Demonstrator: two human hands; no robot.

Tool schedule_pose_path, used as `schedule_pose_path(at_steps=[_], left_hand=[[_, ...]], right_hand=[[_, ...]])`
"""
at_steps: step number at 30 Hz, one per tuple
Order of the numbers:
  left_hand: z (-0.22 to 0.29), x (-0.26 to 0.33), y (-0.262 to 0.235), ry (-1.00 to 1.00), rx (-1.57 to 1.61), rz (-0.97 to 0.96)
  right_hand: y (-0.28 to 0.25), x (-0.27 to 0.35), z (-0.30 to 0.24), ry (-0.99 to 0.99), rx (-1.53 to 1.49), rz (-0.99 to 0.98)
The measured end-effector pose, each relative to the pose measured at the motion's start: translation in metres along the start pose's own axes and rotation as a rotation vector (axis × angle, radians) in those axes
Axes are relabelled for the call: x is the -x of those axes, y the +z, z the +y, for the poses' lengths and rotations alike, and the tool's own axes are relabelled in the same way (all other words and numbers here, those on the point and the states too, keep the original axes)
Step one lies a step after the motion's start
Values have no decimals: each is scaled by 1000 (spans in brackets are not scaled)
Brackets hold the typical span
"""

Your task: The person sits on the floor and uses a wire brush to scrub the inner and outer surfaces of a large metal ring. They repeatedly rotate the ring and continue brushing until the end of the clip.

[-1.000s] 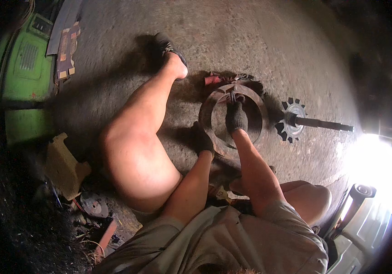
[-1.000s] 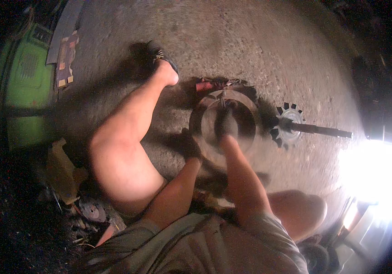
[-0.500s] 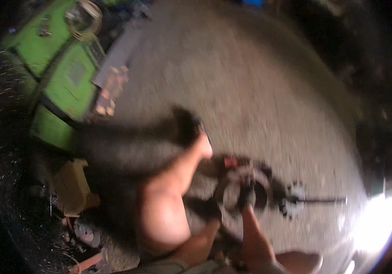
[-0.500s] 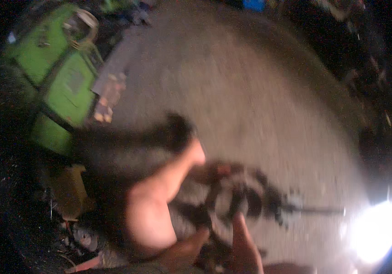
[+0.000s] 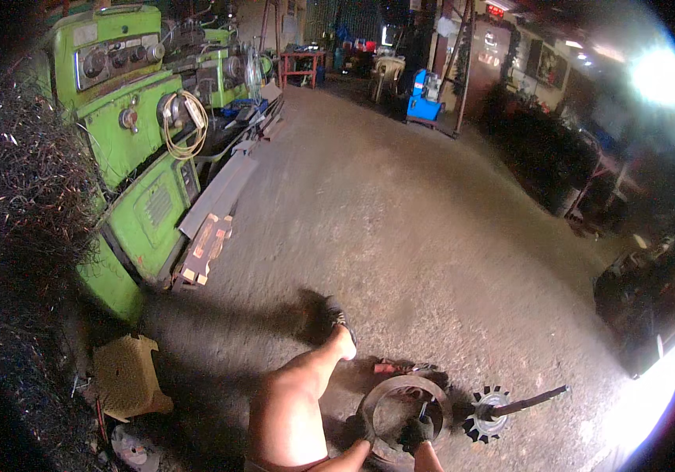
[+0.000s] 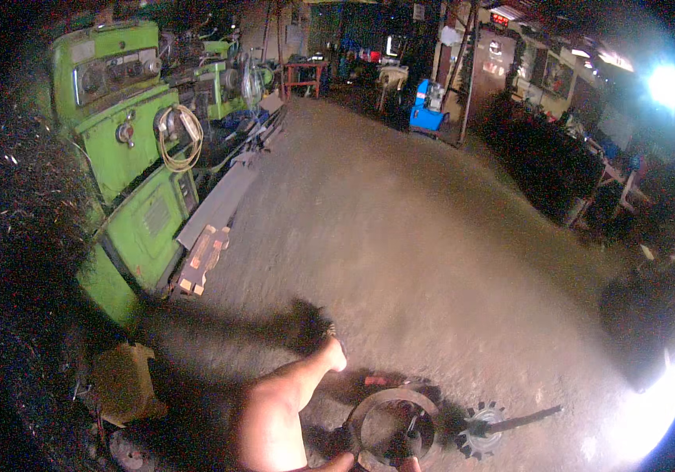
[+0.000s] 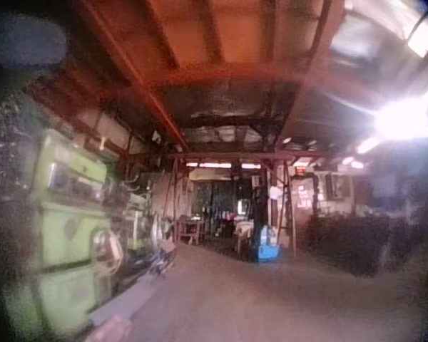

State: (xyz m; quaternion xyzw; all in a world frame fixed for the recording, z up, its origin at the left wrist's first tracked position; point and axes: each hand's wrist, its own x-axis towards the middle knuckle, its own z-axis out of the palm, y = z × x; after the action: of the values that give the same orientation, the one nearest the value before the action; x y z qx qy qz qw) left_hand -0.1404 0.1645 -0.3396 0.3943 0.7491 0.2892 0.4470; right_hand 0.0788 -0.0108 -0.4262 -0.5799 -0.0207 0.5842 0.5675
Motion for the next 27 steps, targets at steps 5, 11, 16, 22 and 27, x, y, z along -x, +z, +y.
schedule_pose_path(at_steps=[5, 11, 16, 22, 27], left_hand=[[0, 23, -6, -5, -25, -52], [-4, 48, -9, 4, -51, -96], [-39, 83, -9, 26, -73, -119], [-80, 123, -2, -152, -149, -169], [-117, 116, 46, -54, -457, -84]], right_hand=[[6, 11, -7, -45, 241, 99], [-18, 36, 6, -116, 365, 141], [-30, 62, 2, -205, 414, 154], [-31, 96, -19, -34, 314, 350], [-49, 96, -23, -189, 254, 527]])
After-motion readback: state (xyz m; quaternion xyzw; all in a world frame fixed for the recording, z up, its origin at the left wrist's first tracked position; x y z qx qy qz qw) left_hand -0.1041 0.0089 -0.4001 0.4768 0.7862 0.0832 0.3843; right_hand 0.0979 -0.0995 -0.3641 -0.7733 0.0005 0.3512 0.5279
